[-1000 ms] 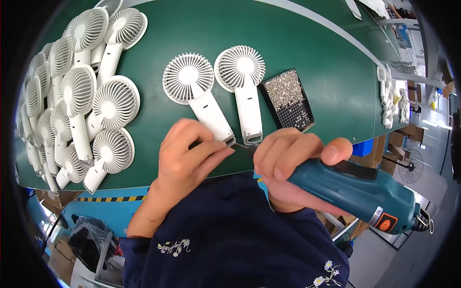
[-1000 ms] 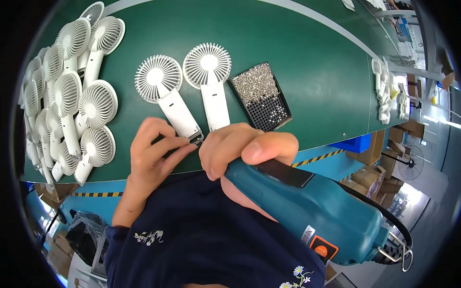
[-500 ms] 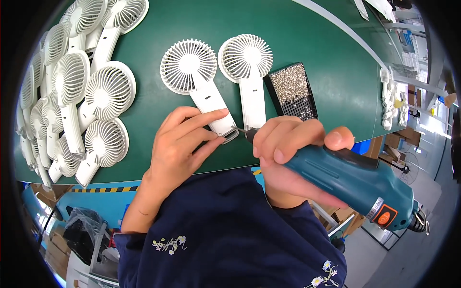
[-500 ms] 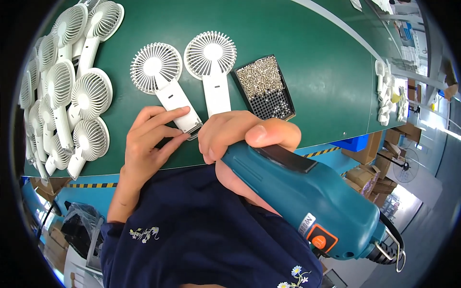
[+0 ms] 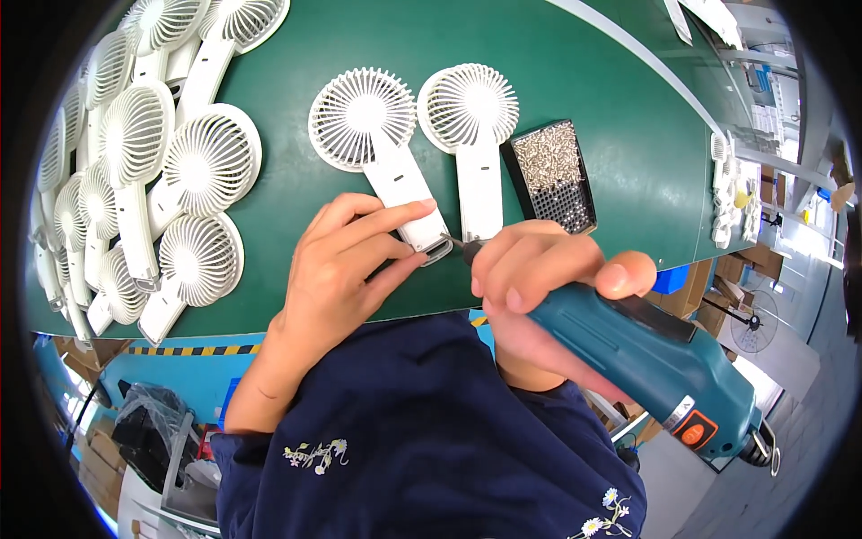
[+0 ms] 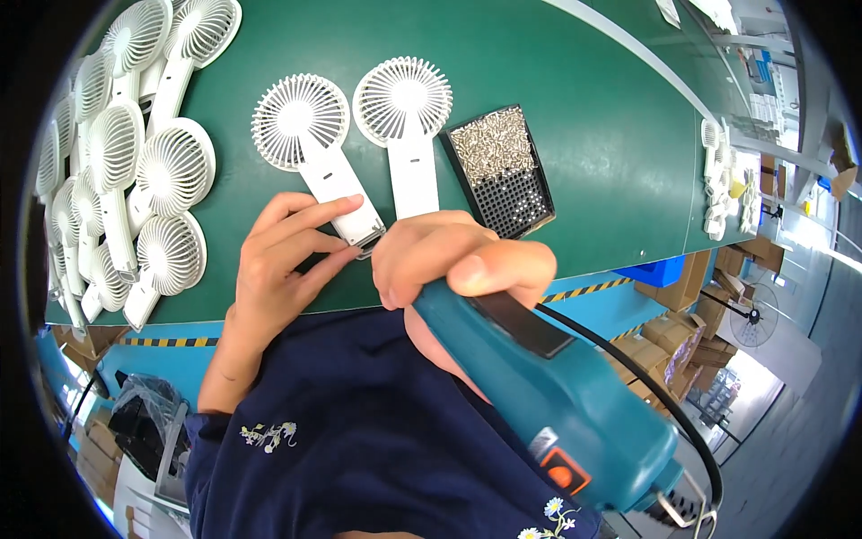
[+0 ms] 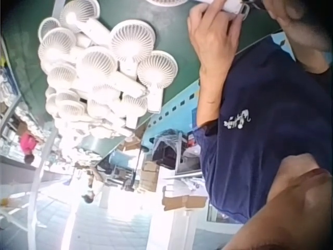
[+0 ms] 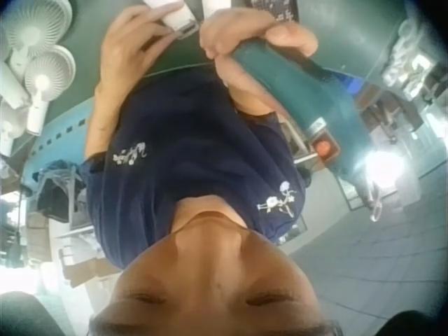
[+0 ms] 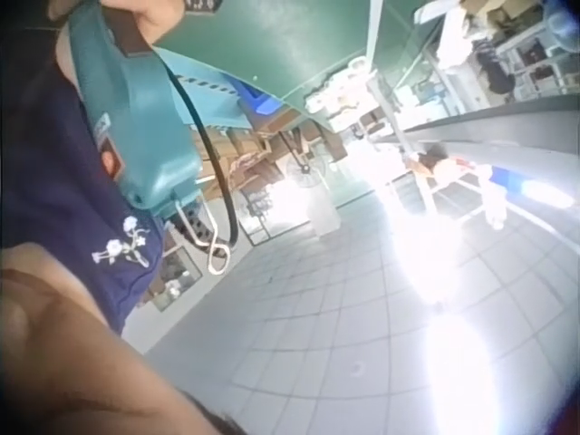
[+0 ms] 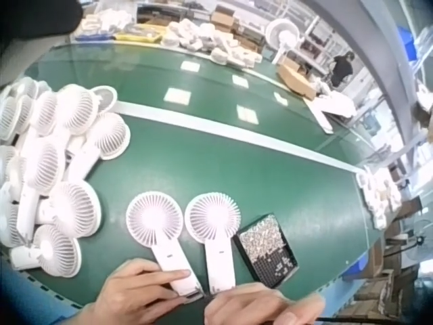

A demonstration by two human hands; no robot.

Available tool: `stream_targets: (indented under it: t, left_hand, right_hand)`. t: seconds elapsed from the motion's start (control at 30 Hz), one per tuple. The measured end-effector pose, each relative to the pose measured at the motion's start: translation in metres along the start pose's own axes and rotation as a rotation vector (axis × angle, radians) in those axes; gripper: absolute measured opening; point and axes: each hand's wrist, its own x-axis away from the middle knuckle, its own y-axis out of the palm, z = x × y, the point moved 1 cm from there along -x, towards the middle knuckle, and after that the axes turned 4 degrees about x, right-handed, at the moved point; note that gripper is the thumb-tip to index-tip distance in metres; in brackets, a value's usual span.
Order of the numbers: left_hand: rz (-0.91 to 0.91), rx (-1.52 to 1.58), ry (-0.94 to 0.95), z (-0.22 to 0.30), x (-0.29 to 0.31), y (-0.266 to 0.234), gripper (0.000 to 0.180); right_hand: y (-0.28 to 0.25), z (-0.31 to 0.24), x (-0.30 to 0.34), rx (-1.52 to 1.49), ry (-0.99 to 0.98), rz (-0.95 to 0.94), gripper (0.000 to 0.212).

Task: The person fastens screws into the handles of portable fans on an assembly line using an electric screwdriver.

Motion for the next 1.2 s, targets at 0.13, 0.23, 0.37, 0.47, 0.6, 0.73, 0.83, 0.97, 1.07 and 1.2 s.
stream_targets:
  t: [0.13,0.23,0.37,0.47,0.6,0.73,0.83,0.97,1.07,1.2]
  left_hand:
    - [0.168,0.442,-0.222,0.012,0.011,-0.001,0.013]
    - [0.571,1.483,-0.715,0.027,0.022,0.014,0.008]
    - [0.571,1.853,-0.965,0.052,0.023,0.032,0.018]
    - [0.543,1.979,-0.970,0.059,0.029,0.037,0.018]
    - [0.510,2.189,-0.926,0.059,0.031,0.039,0.024]
    - [0.521,2.210,-0.907,0.055,0.027,0.037,0.027]
    - [0.520,2.224,-0.892,0.056,0.029,0.037,0.026]
    - [0.506,2.222,-0.907,0.056,0.026,0.037,0.026]
    - [0.522,2.172,-0.883,0.054,0.027,0.038,0.025]
    - [0.551,2.166,-0.944,0.055,0.026,0.038,0.025]
  right_hand:
    - [0.005,-0.026,-0.008,-0.048,-0.151,0.142,0.064]
    - [0.023,-0.032,-0.013,-0.064,-0.330,0.368,0.058]
    - [0.043,-0.022,-0.013,-0.158,-0.512,0.263,0.039]
    - [0.043,-0.020,-0.007,-0.141,-0.432,0.150,0.036]
    - [0.044,-0.022,-0.003,-0.131,-0.431,0.177,0.033]
    - [0.044,-0.025,-0.006,-0.115,-0.411,0.252,0.035]
    - [0.043,-0.020,-0.001,-0.106,-0.353,0.212,0.035]
    - [0.042,-0.019,-0.001,-0.065,-0.382,0.162,0.035]
    - [0.044,-0.020,0.000,-0.068,-0.352,0.177,0.034]
    - [0.044,-0.020,0.000,-0.070,-0.354,0.221,0.032]
